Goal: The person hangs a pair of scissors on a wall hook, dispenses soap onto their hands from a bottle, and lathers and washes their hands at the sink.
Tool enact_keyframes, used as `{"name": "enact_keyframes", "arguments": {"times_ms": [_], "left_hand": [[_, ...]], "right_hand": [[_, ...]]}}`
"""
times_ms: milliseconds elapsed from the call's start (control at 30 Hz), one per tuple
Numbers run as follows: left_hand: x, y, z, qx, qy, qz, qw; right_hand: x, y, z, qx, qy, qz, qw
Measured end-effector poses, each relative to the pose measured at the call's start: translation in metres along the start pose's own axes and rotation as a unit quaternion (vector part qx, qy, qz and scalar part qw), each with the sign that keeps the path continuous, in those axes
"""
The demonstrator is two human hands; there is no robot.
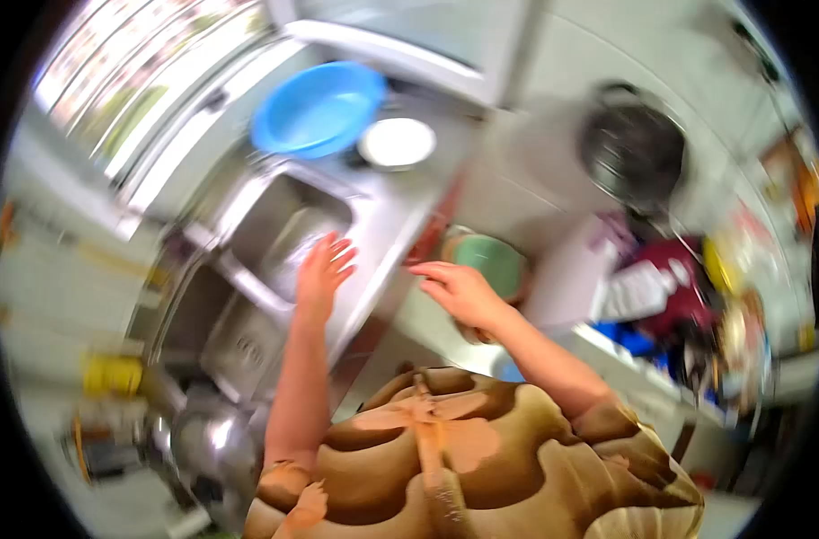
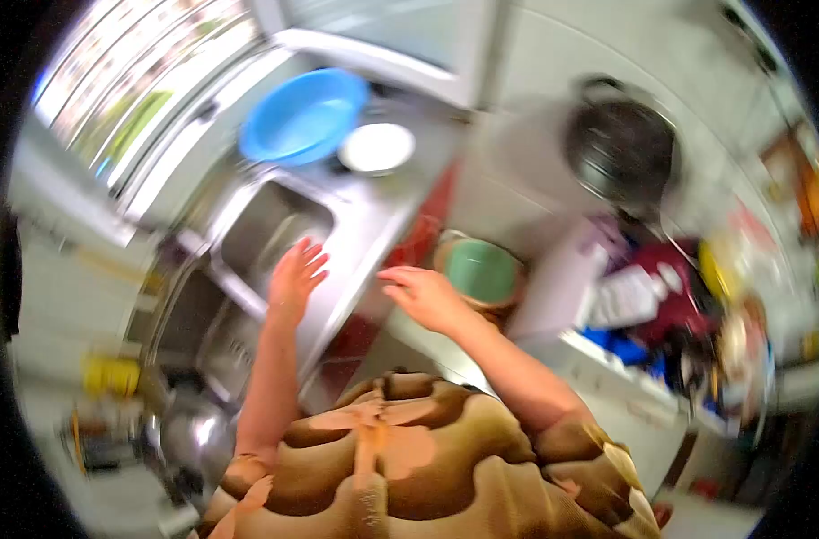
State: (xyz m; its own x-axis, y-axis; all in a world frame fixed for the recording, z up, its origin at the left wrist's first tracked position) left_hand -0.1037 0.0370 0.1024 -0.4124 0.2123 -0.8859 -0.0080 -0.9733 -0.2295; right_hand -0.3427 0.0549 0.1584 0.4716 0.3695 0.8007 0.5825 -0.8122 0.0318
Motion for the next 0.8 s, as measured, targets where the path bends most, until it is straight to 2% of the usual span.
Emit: {"name": "enact_keyframes", "arguments": {"times_ms": [33, 133, 167, 233, 300, 333, 400, 467, 533, 633, 700, 800], "left_hand": [[0.009, 0.005, 0.027, 0.044, -0.010, -0.020, 0.999], [0.043, -0.003, 0.137, 0.214, -0.045, -0.121, 0.968], [0.049, -0.009, 0.178, 0.255, -0.064, -0.147, 0.954], [0.068, -0.019, 0.253, 0.337, -0.086, -0.193, 0.917], [0.079, -0.033, 0.319, 0.400, -0.114, -0.227, 0.881], [0.087, -0.036, 0.347, 0.409, -0.108, -0.234, 0.876], [0.104, -0.042, 0.406, 0.460, -0.135, -0.257, 0.839], [0.118, -0.044, 0.456, 0.451, -0.142, -0.261, 0.842], [0.133, -0.050, 0.494, 0.442, -0.151, -0.275, 0.840], [0.147, -0.048, 0.529, 0.403, -0.187, -0.303, 0.843], [0.159, -0.049, 0.537, 0.365, -0.196, -0.320, 0.852], [0.169, -0.044, 0.536, 0.370, -0.188, -0.334, 0.846]], "right_hand": [[-0.001, -0.024, -0.020, -0.061, -0.073, -0.005, 0.995], [-0.005, -0.108, -0.082, -0.254, -0.018, 0.024, 0.967], [-0.007, -0.136, -0.103, -0.328, -0.003, 0.029, 0.944], [-0.010, -0.194, -0.149, -0.456, -0.079, 0.017, 0.886], [-0.020, -0.248, -0.186, -0.542, -0.097, 0.079, 0.831], [-0.012, -0.268, -0.206, -0.549, -0.209, 0.114, 0.801], [-0.027, -0.295, -0.233, -0.557, -0.243, 0.140, 0.782], [-0.041, -0.303, -0.255, -0.564, -0.263, 0.149, 0.768], [-0.056, -0.303, -0.267, -0.477, -0.389, 0.174, 0.769], [-0.086, -0.300, -0.264, -0.412, -0.414, 0.234, 0.777], [-0.082, -0.299, -0.259, -0.430, -0.392, 0.251, 0.773], [-0.080, -0.301, -0.255, -0.444, -0.377, 0.268, 0.768]]}}
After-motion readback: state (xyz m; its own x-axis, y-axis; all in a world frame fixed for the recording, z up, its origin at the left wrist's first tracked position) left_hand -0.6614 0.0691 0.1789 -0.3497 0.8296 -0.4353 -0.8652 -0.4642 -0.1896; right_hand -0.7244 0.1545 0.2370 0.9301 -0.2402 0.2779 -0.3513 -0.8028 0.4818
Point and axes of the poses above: each hand's wrist, its own y-axis towards the middle knuckle, its own z-axis out of the palm, x = y × z, the point moved 5 cm from there along y, towards the middle knuckle, and after that the axes turned 6 degrees about x, right-handed, at the moved point
